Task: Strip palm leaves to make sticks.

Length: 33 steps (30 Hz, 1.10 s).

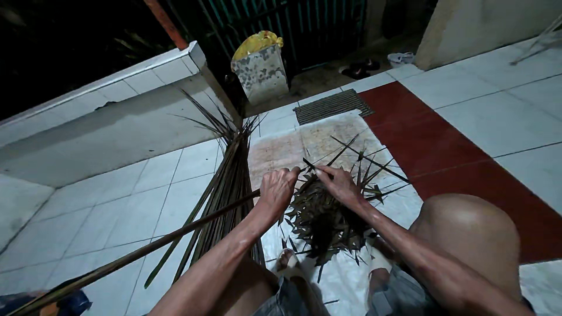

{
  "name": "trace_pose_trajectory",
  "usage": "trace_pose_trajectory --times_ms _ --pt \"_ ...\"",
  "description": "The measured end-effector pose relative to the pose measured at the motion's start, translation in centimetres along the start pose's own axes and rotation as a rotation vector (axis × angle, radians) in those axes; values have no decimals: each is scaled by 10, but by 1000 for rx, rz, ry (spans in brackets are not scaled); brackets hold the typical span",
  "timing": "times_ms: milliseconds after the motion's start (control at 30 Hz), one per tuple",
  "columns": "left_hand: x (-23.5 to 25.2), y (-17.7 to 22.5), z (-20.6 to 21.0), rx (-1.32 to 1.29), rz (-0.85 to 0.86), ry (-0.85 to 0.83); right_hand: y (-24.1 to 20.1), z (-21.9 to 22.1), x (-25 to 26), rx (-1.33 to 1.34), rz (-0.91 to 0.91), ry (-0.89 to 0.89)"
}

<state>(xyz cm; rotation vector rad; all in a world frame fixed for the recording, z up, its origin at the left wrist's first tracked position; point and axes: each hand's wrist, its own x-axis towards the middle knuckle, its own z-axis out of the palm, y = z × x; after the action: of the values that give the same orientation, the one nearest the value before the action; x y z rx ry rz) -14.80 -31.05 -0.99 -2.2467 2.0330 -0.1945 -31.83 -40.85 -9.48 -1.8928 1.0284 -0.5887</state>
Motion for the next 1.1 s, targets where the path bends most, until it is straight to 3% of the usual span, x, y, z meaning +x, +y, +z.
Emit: trace_pose_trajectory --times_ms 233,433,600,767,1100 --pt "-2 -3 6 17 22 57 -6 -3 2 -53 81 73" --pt "-2 -4 3 -5 12 55 16 -11 14 -61 176 186" --pt "6 -17 -5 -312 -126 -126 21 -7 9 -4 58 294" --pt "11 -31 4 -622 -117 -166 12 12 -1 80 -124 136" --pt "8 -35 5 -699 -99 -197 18 3 14 41 9 223"
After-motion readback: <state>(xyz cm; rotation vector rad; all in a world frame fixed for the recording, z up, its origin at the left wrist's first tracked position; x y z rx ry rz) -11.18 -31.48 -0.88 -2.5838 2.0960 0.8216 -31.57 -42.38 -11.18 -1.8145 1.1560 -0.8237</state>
